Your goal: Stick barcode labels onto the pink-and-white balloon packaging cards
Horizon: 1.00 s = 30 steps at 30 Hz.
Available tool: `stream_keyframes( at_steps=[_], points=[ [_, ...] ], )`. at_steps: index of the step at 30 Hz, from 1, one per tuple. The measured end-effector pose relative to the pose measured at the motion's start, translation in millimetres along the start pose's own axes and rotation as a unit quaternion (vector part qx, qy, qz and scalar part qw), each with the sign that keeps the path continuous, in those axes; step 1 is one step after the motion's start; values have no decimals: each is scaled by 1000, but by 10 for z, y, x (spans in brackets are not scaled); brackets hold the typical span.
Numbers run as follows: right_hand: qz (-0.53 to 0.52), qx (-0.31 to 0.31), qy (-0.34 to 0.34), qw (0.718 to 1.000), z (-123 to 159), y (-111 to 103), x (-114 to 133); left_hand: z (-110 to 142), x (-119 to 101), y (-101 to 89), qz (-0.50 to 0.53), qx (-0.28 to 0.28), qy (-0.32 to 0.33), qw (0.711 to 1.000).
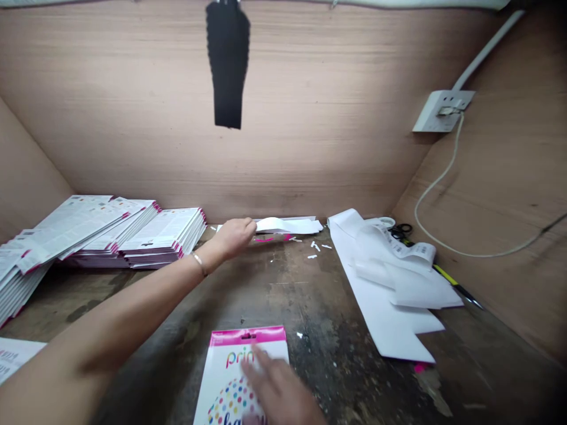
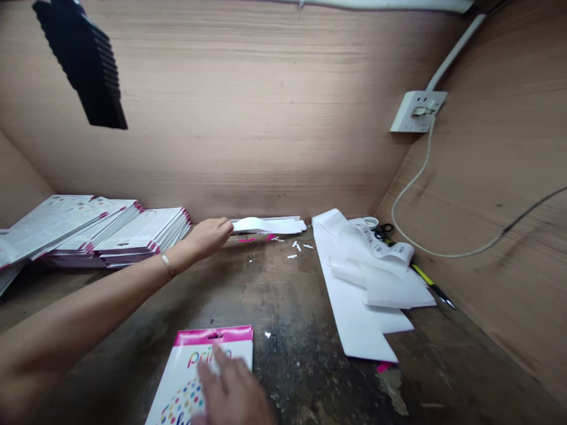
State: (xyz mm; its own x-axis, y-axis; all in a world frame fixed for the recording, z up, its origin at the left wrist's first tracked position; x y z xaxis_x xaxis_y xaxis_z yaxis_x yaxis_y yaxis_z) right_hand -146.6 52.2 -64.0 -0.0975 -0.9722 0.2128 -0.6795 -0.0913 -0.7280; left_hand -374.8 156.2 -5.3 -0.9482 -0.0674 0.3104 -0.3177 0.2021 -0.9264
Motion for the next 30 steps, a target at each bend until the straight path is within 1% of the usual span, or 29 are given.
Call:
stream_keyframes(
  at_steps=[1, 3, 4, 5, 6, 7, 8, 9, 10, 11, 12, 13, 14, 15, 16, 17, 18, 19, 21, 22, 23, 24, 25, 27, 28, 30],
  points=[
    [6, -11, 16, 1000, -106, -183, -76, 114, -251, -159, 3, -8, 31, 999],
    [61, -36, 41, 997, -300, -532, -205, 423, -805, -456, 19, -17, 104, 994],
    [86, -21, 51, 995, -371, -632, -260, 607, -1079, -606, 26, -30, 145, 989],
    [96, 9, 50, 994, -414, -679, -291, 806, -1330, -775, 25, -65, 190, 979],
    [95, 47, 43, 993, -428, -685, -306, 997, -1516, -924, 33, -98, 216, 971],
    [82, 85, 34, 992, -414, -670, -307, 1176, -1641, -1056, 49, -134, 230, 963],
    [61, 109, 27, 992, -385, -664, -295, 1327, -1683, -1164, 76, -167, 217, 959],
    [40, 113, 25, 992, -354, -684, -281, 1445, -1632, -1237, 119, -193, 169, 959],
    [23, 97, 30, 995, -330, -733, -272, 1545, -1504, -1266, 180, -212, 91, 956],
    [14, 71, 37, 997, -311, -798, -262, 1646, -1325, -1239, 265, -222, -10, 938],
    [16, 45, 39, 998, -293, -864, -242, 1755, -1149, -1135, 373, -215, -117, 895],
    [26, 26, 35, 999, -276, -915, -206, 1861, -1039, -961, 495, -184, -214, 822],
    [43, 21, 24, 999, -257, -940, -157, 1949, -1036, -763, 613, -135, -285, 724],
    [64, 24, 9, 998, -232, -944, -101, 2010, -1125, -601, 711, -79, -326, 618],
    [84, 32, -7, 996, -199, -936, -47, 2051, -1251, -498, 778, -28, -346, 523],
    [100, 43, -21, 994, -158, -923, -5, 2083, -1362, -442, 814, 9, -358, 457],
    [110, 56, -30, 992, -110, -907, 18, 2111, -1427, -411, 825, 26, -369, 426],
    [114, 76, -34, 990, -57, -889, 17, 2139, -1442, -391, 821, 24, -382, 424],
    [97, 141, -25, 985, 52, -845, -66, 2200, -1412, -357, 795, 1, -403, 454],
    [76, 181, -7, 981, 99, -824, -145, 2231, -1403, -335, 784, -7, -409, 467],
    [48, 216, 18, 975, 133, -811, -236, 2259, -1407, -311, 779, -13, -412, 472],
    [17, 237, 46, 970, 145, -813, -323, 2280, -1428, -287, 780, -15, -412, 471],
    [-12, 242, 76, 967, 129, -824, -398, 2289, -1468, -266, 786, -12, -407, 466],
    [-53, 214, 119, 968, 31, -843, -455, 2272, -1566, -251, 801, -9, -389, 455],
    [-71, 198, 128, 969, -32, -827, -422, 2253, -1610, -257, 807, -11, -381, 452],
    [-113, 205, 148, 961, -130, -701, -286, 2216, -1673, -289, 810, -15, -366, 458]
  ],
)
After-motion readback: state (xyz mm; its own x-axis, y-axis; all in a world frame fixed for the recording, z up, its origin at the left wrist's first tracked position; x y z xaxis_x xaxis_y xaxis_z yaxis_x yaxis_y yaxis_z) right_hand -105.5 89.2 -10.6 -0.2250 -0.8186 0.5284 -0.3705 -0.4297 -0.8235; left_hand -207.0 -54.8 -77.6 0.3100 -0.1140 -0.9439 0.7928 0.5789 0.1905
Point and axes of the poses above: each hand's wrist, its own z-axis away from the middle knuckle, its own y-axis out of the palm, x = y × z, the point moved 8 cm from there along -z, towards the middle knuckle, and after that the axes turned 5 degrees about y, right-handed, at the moved point
